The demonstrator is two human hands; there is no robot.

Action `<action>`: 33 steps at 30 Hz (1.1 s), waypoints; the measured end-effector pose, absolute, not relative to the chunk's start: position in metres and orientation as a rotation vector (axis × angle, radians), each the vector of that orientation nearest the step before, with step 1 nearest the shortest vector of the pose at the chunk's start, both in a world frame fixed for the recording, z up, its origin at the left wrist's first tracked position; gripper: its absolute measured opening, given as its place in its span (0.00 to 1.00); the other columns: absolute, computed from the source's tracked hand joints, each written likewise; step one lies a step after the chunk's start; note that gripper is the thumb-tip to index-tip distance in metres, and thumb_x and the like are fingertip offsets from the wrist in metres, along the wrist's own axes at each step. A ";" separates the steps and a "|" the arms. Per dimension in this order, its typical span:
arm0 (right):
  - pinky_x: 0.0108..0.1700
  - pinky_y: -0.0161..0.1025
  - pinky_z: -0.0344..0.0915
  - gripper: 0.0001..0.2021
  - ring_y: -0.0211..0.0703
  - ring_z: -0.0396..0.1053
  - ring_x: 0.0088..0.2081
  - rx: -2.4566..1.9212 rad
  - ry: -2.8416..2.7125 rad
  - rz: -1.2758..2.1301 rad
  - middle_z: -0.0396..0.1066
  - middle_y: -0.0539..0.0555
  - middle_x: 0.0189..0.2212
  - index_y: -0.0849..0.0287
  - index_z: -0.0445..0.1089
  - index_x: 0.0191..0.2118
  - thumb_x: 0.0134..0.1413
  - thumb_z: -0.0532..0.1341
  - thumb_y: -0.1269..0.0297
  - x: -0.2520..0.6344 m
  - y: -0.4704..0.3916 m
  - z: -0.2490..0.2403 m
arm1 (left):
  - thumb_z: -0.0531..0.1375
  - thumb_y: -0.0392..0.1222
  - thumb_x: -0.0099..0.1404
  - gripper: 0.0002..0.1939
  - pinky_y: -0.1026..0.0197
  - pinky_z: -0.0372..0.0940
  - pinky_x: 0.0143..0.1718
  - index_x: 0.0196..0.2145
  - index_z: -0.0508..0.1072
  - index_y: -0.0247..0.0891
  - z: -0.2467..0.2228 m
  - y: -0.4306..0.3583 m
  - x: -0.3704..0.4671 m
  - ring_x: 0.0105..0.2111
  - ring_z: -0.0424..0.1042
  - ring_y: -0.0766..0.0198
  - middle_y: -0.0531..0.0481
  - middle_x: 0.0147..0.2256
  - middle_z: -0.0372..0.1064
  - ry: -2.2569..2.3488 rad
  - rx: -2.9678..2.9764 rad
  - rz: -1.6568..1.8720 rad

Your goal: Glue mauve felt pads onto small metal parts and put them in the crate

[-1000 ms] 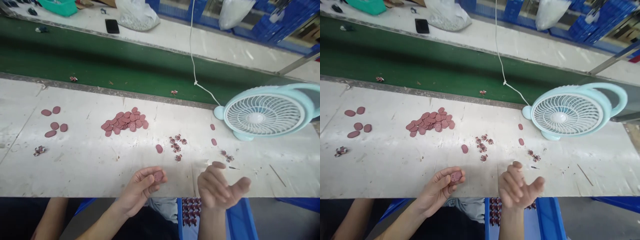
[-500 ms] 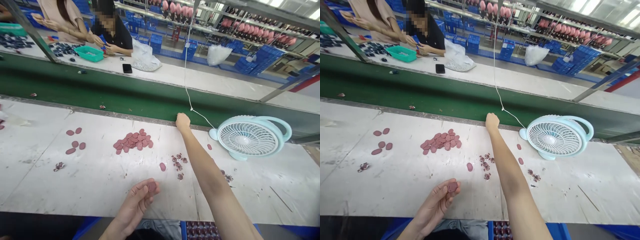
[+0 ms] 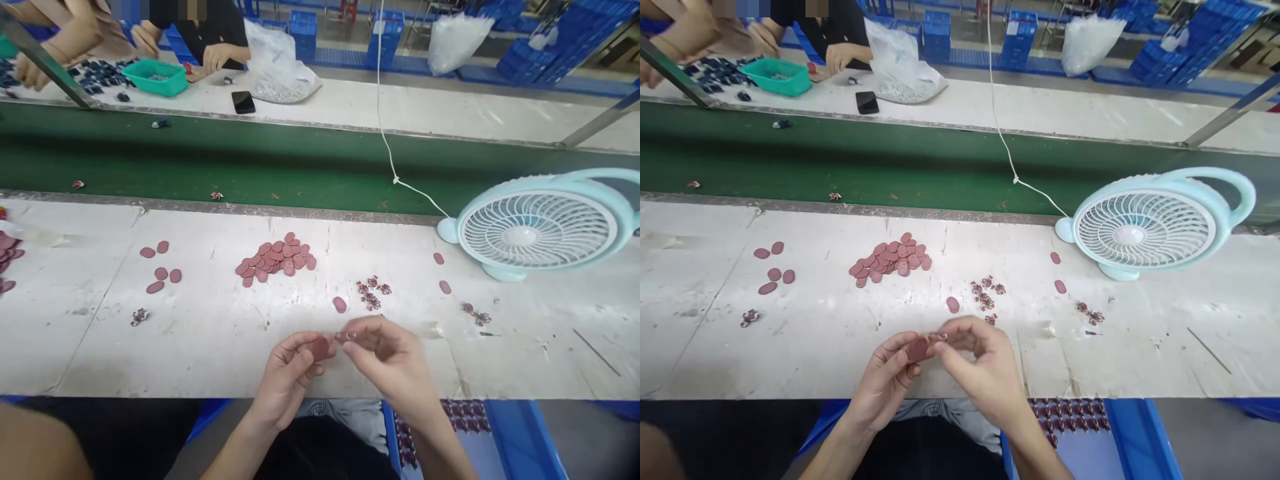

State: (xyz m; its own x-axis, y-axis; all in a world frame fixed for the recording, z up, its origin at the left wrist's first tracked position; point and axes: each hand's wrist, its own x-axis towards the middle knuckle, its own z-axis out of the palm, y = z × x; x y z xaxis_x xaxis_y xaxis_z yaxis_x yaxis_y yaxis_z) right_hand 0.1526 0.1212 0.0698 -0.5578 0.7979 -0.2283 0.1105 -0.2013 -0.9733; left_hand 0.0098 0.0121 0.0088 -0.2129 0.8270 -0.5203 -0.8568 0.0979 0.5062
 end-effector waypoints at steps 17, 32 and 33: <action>0.38 0.38 0.79 0.08 0.45 0.80 0.35 -1.141 -1.374 1.983 0.82 0.54 0.34 0.55 0.80 0.40 0.57 0.71 0.59 0.182 0.092 0.064 | 0.75 0.41 0.55 0.08 0.65 0.71 0.33 0.29 0.81 0.36 0.020 0.012 0.039 0.29 0.75 0.66 0.46 0.34 0.81 0.988 0.173 1.461; 0.41 0.39 0.77 0.06 0.43 0.79 0.38 -1.148 -1.266 1.976 0.81 0.53 0.37 0.53 0.79 0.40 0.58 0.70 0.61 0.189 0.091 0.057 | 0.74 0.41 0.54 0.05 0.64 0.72 0.32 0.27 0.84 0.38 0.026 0.013 0.052 0.32 0.77 0.62 0.44 0.38 0.82 1.154 0.167 1.471; 0.41 0.38 0.77 0.05 0.43 0.79 0.37 -1.147 -1.250 1.970 0.81 0.53 0.37 0.53 0.79 0.40 0.58 0.70 0.61 0.188 0.089 0.056 | 0.74 0.41 0.55 0.05 0.64 0.72 0.33 0.27 0.84 0.39 0.026 0.013 0.052 0.32 0.77 0.62 0.45 0.38 0.82 1.157 0.175 1.471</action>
